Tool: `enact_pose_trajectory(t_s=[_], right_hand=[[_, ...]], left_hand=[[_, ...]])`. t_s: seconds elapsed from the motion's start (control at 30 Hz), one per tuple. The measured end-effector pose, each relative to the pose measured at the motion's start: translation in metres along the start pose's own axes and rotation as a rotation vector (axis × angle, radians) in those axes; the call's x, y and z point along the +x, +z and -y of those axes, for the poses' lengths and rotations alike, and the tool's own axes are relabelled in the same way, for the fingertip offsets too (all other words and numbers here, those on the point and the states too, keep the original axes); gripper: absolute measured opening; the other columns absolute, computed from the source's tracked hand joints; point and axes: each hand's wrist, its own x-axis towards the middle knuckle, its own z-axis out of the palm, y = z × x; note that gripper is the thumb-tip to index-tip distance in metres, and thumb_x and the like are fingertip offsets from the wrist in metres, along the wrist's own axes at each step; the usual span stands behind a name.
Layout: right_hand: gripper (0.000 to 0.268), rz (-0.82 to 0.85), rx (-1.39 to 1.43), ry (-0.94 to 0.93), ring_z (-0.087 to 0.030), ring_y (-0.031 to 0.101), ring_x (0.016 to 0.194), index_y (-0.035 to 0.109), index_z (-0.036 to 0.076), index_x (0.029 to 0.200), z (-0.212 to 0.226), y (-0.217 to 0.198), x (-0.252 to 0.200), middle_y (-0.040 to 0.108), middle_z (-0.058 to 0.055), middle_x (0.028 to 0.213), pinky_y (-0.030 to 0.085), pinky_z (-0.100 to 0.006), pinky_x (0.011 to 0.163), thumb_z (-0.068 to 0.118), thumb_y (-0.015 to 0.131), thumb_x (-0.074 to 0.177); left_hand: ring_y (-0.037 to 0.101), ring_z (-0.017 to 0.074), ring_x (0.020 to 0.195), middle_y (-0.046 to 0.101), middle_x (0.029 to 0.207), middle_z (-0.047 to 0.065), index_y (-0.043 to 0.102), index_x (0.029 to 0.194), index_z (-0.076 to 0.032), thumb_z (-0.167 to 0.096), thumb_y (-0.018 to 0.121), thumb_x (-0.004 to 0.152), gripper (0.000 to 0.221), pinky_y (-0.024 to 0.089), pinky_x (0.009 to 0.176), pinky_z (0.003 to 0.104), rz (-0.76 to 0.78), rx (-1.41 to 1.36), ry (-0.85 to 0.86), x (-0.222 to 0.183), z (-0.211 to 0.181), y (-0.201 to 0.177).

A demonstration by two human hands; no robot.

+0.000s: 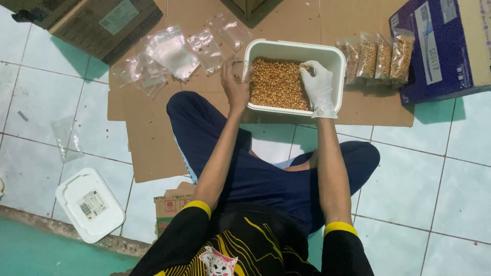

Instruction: A person wearing gloves sits on the floor and sorts through a container of peanuts, inspecting them individually.

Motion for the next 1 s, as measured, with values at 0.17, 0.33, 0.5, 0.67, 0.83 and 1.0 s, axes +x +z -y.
enact_pose_trajectory(t_s=[0.17,0.33,0.5,0.67,0.83,1.0], right_hand=[[0.009,0.034,0.039,0.033,-0.026,0.063,0.081,0.067,0.014,0.092,0.011,-0.002,-0.004,0.066,-0.008,0.082,0.048,-0.033,0.072,0.015,0.062,0.085],[0.013,0.032,0.073,0.054,-0.024,0.065,0.075,0.066,0.010,0.093,0.016,-0.003,-0.005,0.066,-0.012,0.078,0.050,-0.032,0.066,0.015,0.055,0.089],[0.015,0.062,0.058,0.038,-0.021,0.065,0.072,0.065,0.012,0.094,0.008,-0.003,-0.002,0.066,-0.007,0.077,0.050,-0.031,0.065,0.017,0.052,0.091],[0.013,0.084,-0.062,0.016,-0.030,0.061,0.087,0.064,0.015,0.096,0.012,-0.005,-0.004,0.066,-0.009,0.084,0.045,-0.039,0.080,0.017,0.053,0.090],[0.012,0.120,-0.133,0.073,-0.028,0.059,0.094,0.062,0.019,0.097,0.005,-0.003,0.000,0.065,-0.007,0.089,0.042,-0.039,0.087,0.020,0.056,0.087],[0.022,0.215,-0.136,0.056,-0.028,0.057,0.098,0.059,0.015,0.106,0.008,0.001,0.002,0.063,-0.010,0.099,0.044,-0.038,0.087,0.014,0.052,0.085]], left_hand=[[0.030,0.0431,0.122,0.039,0.123,0.016,0.046,0.118,-0.005,-0.041,0.064,0.083,0.053,0.025,0.098,0.059,-0.016,0.024,0.035,-0.002,0.008,0.000],[0.030,0.0451,0.121,0.039,0.123,0.017,0.048,0.115,-0.004,-0.035,0.064,0.084,0.048,0.024,0.098,0.061,-0.011,0.038,0.060,-0.001,0.007,0.000],[0.030,0.0422,0.122,0.040,0.123,0.014,0.052,0.110,-0.007,-0.038,0.064,0.083,0.043,0.019,0.099,0.063,-0.026,0.032,0.055,0.002,0.011,0.002],[0.032,0.0414,0.122,0.041,0.122,0.014,0.054,0.107,-0.006,-0.036,0.067,0.081,0.042,0.020,0.099,0.061,-0.053,0.055,0.057,0.001,0.014,0.003],[0.034,0.0442,0.119,0.043,0.120,0.016,0.055,0.103,-0.003,-0.037,0.068,0.079,0.044,0.021,0.100,0.062,-0.060,0.101,0.087,0.000,0.007,0.001],[0.032,0.0413,0.122,0.045,0.121,0.013,0.057,0.105,-0.009,-0.036,0.072,0.076,0.042,0.017,0.103,0.059,-0.079,0.132,0.112,0.007,0.014,0.000]])
